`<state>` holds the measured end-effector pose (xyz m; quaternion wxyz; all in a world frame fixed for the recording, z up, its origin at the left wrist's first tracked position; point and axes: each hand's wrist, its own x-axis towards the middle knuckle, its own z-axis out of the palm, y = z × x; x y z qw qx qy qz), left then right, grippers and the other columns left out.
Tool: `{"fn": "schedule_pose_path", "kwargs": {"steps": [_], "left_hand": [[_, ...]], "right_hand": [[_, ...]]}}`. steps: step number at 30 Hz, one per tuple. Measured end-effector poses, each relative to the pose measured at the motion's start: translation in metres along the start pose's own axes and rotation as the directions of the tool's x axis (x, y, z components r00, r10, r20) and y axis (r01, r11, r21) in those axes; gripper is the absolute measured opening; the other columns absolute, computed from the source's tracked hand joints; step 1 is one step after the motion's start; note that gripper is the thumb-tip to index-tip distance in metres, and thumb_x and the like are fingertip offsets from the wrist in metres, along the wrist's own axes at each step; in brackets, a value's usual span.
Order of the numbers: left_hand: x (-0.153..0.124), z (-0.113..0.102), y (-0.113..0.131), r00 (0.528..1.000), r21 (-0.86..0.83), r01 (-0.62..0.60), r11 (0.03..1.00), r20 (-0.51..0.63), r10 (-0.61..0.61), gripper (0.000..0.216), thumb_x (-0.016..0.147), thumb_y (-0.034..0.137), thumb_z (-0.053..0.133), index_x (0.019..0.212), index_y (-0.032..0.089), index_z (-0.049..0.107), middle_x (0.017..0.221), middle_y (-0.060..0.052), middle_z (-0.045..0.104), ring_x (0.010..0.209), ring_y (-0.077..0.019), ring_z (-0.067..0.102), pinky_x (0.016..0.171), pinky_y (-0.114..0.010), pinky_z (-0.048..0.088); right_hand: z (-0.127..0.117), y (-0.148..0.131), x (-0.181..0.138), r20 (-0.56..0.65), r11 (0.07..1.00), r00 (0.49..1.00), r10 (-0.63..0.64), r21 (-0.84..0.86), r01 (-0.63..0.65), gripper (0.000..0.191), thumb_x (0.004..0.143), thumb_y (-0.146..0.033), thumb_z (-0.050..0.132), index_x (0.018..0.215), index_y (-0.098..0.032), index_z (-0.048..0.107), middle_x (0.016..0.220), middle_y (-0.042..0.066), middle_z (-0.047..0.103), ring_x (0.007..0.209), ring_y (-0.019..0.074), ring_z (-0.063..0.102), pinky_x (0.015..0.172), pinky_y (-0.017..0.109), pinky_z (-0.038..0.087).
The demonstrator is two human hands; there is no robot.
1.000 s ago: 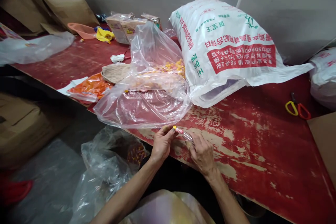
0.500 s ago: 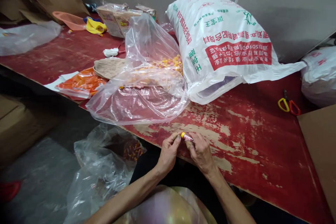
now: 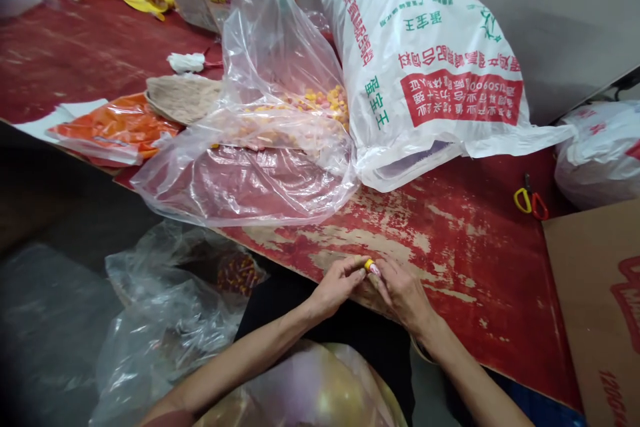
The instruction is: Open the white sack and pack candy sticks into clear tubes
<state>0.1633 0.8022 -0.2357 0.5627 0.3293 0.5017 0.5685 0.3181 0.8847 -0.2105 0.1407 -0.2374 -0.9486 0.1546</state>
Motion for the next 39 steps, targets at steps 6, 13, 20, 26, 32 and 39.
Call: {"fn": "schedule_pose_path", "kwargs": {"steps": [6,13,20,26,32,39], "left_hand": [[0.001,-0.022,0.006,0.970,0.393,-0.098,0.914,-0.169,0.177,0.035,0.079,0.014,0.050,0.110,0.014,0.067,0.100,-0.009,0.062,0.086,-0.0164,0.060,0.080,-0.028,0.049],[0.001,-0.032,0.002,0.917,0.441,-0.196,0.876,-0.234,0.323,0.025,0.086,0.015,0.046,0.100,0.013,0.067,0.087,-0.006,0.066,0.082,-0.0151,0.063,0.078,-0.026,0.048],[0.006,-0.031,-0.003,0.912,0.422,-0.182,0.888,-0.265,0.313,0.025,0.087,0.012,0.046,0.102,0.015,0.065,0.088,-0.006,0.066,0.082,-0.0140,0.062,0.077,-0.025,0.048],[0.008,-0.031,-0.002,0.912,0.398,-0.173,0.901,-0.280,0.299,0.025,0.086,0.014,0.045,0.102,0.016,0.064,0.085,-0.004,0.062,0.074,-0.0133,0.059,0.073,-0.026,0.047],[-0.019,-0.041,0.001,0.958,0.321,-0.093,0.943,-0.229,0.172,0.031,0.088,0.025,0.047,0.116,0.019,0.061,0.094,-0.005,0.060,0.070,-0.0120,0.058,0.069,-0.026,0.049],[-0.056,-0.041,0.005,0.982,0.008,0.182,0.983,0.051,-0.182,0.035,0.087,0.045,0.051,0.102,0.015,0.060,0.067,-0.001,0.060,0.051,-0.0096,0.051,0.047,-0.020,0.042]], "right_hand": [[-0.021,0.012,0.014,0.429,0.952,0.872,0.235,-0.282,-0.118,0.027,0.096,-0.031,0.036,0.093,-0.019,0.059,0.079,0.006,0.063,0.063,0.0154,0.059,0.057,0.025,0.039],[-0.010,0.016,0.018,0.550,0.907,0.779,0.301,-0.417,-0.057,0.018,0.093,-0.019,0.038,0.101,-0.018,0.054,0.088,0.008,0.059,0.064,0.0156,0.057,0.054,0.027,0.026],[-0.019,0.005,0.030,0.627,0.919,0.723,0.290,-0.393,-0.027,0.017,0.090,-0.010,0.037,0.090,-0.017,0.053,0.084,0.008,0.058,0.066,0.0169,0.056,0.056,0.029,0.025],[-0.017,0.016,0.026,0.567,0.944,0.784,0.252,-0.322,-0.070,0.020,0.095,-0.023,0.036,0.091,-0.016,0.054,0.084,0.009,0.060,0.066,0.0168,0.055,0.057,0.028,0.031],[-0.008,-0.008,0.006,0.255,0.964,0.947,0.196,0.126,-0.234,0.026,0.098,-0.031,0.035,0.101,-0.018,0.056,0.090,0.007,0.063,0.079,0.0171,0.059,0.071,0.029,0.046],[0.031,-0.070,-0.030,0.038,0.901,0.980,0.196,0.388,-0.195,0.038,0.096,-0.023,0.036,0.133,-0.020,0.041,0.114,0.009,0.059,0.101,0.0169,0.060,0.084,0.029,0.051]]}}
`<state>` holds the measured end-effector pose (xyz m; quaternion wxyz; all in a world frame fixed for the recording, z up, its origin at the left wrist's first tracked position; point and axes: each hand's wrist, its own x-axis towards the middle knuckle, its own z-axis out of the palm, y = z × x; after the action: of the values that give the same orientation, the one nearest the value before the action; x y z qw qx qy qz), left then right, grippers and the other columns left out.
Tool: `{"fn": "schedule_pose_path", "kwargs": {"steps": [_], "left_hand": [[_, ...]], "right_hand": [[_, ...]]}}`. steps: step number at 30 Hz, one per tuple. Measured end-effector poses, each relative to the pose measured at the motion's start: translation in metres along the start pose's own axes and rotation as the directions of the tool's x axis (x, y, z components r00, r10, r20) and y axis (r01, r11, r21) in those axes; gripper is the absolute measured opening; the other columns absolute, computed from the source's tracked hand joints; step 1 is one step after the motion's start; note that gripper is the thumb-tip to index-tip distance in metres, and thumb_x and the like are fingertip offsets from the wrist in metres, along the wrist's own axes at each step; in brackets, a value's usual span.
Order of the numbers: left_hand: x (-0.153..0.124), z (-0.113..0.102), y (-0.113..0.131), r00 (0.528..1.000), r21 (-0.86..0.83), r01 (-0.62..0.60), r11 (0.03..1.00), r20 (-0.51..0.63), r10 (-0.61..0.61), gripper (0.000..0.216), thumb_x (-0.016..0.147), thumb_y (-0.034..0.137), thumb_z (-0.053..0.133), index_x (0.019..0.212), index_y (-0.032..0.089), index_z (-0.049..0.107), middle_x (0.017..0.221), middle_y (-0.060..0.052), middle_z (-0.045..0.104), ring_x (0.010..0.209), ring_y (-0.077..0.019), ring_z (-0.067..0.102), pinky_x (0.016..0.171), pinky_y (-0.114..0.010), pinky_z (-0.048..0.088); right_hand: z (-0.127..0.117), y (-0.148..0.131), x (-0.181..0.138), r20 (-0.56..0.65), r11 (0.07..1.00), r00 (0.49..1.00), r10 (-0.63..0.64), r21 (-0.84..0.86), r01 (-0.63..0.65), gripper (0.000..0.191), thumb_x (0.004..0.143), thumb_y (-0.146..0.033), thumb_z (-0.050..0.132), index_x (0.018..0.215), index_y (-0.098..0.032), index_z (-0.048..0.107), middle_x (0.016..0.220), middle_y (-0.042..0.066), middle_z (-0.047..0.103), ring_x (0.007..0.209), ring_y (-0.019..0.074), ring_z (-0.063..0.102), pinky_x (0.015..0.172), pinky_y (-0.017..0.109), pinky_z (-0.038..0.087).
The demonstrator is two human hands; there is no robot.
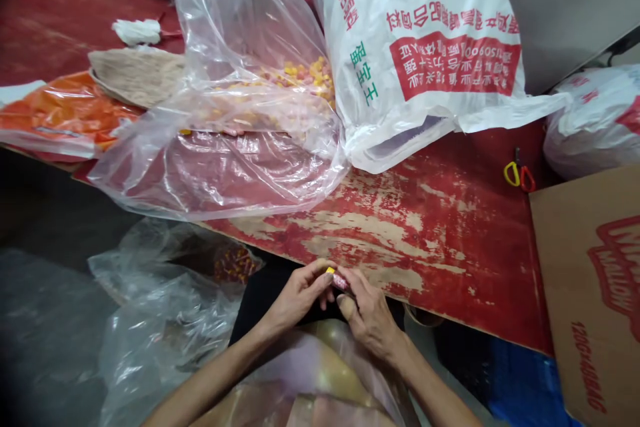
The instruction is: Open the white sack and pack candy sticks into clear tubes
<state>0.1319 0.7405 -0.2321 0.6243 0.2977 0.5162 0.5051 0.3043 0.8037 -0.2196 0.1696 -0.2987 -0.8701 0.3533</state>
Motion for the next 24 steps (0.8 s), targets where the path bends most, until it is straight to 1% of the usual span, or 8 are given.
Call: {"fn": "schedule_pose_path", "kwargs": {"steps": [2,4,6,9,12,16,21,24], "left_hand": [[-0.004,-0.004,0.003,0.994,-0.042,0.030,0.999,-0.105,-0.034,0.034,0.082,0.044,0.057,0.099,0.014,0.058,0.063,0.001,0.059,0.050,-0.0088,0.050,0.048,-0.019,0.042],[-0.008,-0.009,0.004,0.980,-0.036,0.031,0.999,-0.196,-0.038,0.033,0.079,0.041,0.061,0.098,0.014,0.057,0.065,0.000,0.060,0.052,-0.0086,0.051,0.050,-0.019,0.042],[-0.011,-0.013,0.004,0.971,-0.030,0.031,0.999,-0.238,-0.037,0.033,0.078,0.040,0.062,0.097,0.014,0.057,0.067,0.000,0.061,0.053,-0.0086,0.051,0.051,-0.020,0.043],[-0.013,-0.015,0.001,0.962,-0.045,0.040,0.998,-0.269,-0.051,0.032,0.077,0.039,0.061,0.096,0.014,0.058,0.066,0.001,0.060,0.053,-0.0087,0.051,0.052,-0.020,0.043],[-0.014,-0.013,-0.003,0.951,-0.082,0.046,0.996,-0.302,-0.068,0.033,0.077,0.039,0.061,0.098,0.013,0.057,0.063,0.001,0.060,0.051,-0.0083,0.050,0.051,-0.020,0.041],[-0.015,-0.010,-0.005,0.955,-0.145,0.027,0.989,-0.290,-0.069,0.032,0.076,0.039,0.062,0.095,0.014,0.057,0.062,0.001,0.060,0.049,-0.0087,0.050,0.048,-0.020,0.039],[-0.018,-0.011,-0.001,0.953,-0.169,0.014,0.986,-0.296,-0.064,0.029,0.074,0.035,0.062,0.093,0.013,0.057,0.059,0.002,0.059,0.046,-0.0076,0.048,0.048,-0.019,0.039],[-0.024,-0.018,0.003,0.933,-0.159,-0.038,0.987,-0.359,-0.022,0.029,0.075,0.036,0.062,0.093,0.014,0.057,0.061,0.001,0.061,0.048,-0.0088,0.051,0.048,-0.020,0.040]], "right_hand": [[-0.003,0.012,0.000,-0.068,0.993,0.994,0.090,-0.072,-0.095,0.042,0.096,-0.023,0.033,0.137,-0.020,0.038,0.119,0.010,0.057,0.102,0.0172,0.060,0.082,0.028,0.052],[-0.011,0.027,0.004,-0.136,0.947,0.978,0.160,-0.258,-0.191,0.043,0.095,-0.022,0.032,0.137,-0.018,0.041,0.119,0.012,0.056,0.093,0.0183,0.062,0.074,0.028,0.053],[-0.016,0.038,0.009,-0.105,0.860,0.978,0.180,-0.466,-0.208,0.043,0.093,-0.021,0.033,0.134,-0.016,0.047,0.119,0.013,0.055,0.085,0.0188,0.063,0.066,0.029,0.052],[-0.018,0.041,0.013,0.003,0.756,0.983,0.183,-0.640,-0.139,0.042,0.091,-0.015,0.035,0.130,-0.016,0.051,0.115,0.012,0.057,0.085,0.0191,0.062,0.060,0.027,0.050],[-0.015,0.035,0.011,0.077,0.666,0.984,0.158,-0.744,-0.049,0.045,0.087,-0.008,0.037,0.129,-0.015,0.051,0.117,0.014,0.057,0.092,0.0222,0.060,0.063,0.029,0.051],[-0.006,0.030,0.009,0.165,0.572,0.983,0.083,-0.816,0.088,0.051,0.081,-0.002,0.034,0.129,-0.009,0.051,0.111,0.022,0.058,0.077,0.0261,0.058,0.057,0.037,0.049],[-0.001,0.030,0.026,0.240,0.603,0.969,0.054,-0.781,0.160,0.037,0.081,-0.003,0.032,0.096,-0.007,0.065,0.092,0.023,0.058,0.067,0.0250,0.054,0.054,0.037,0.044],[-0.013,0.028,0.039,0.217,0.811,0.971,0.102,-0.583,0.045,0.034,0.085,-0.011,0.033,0.092,-0.011,0.066,0.088,0.017,0.059,0.068,0.0222,0.055,0.055,0.034,0.044]]}}
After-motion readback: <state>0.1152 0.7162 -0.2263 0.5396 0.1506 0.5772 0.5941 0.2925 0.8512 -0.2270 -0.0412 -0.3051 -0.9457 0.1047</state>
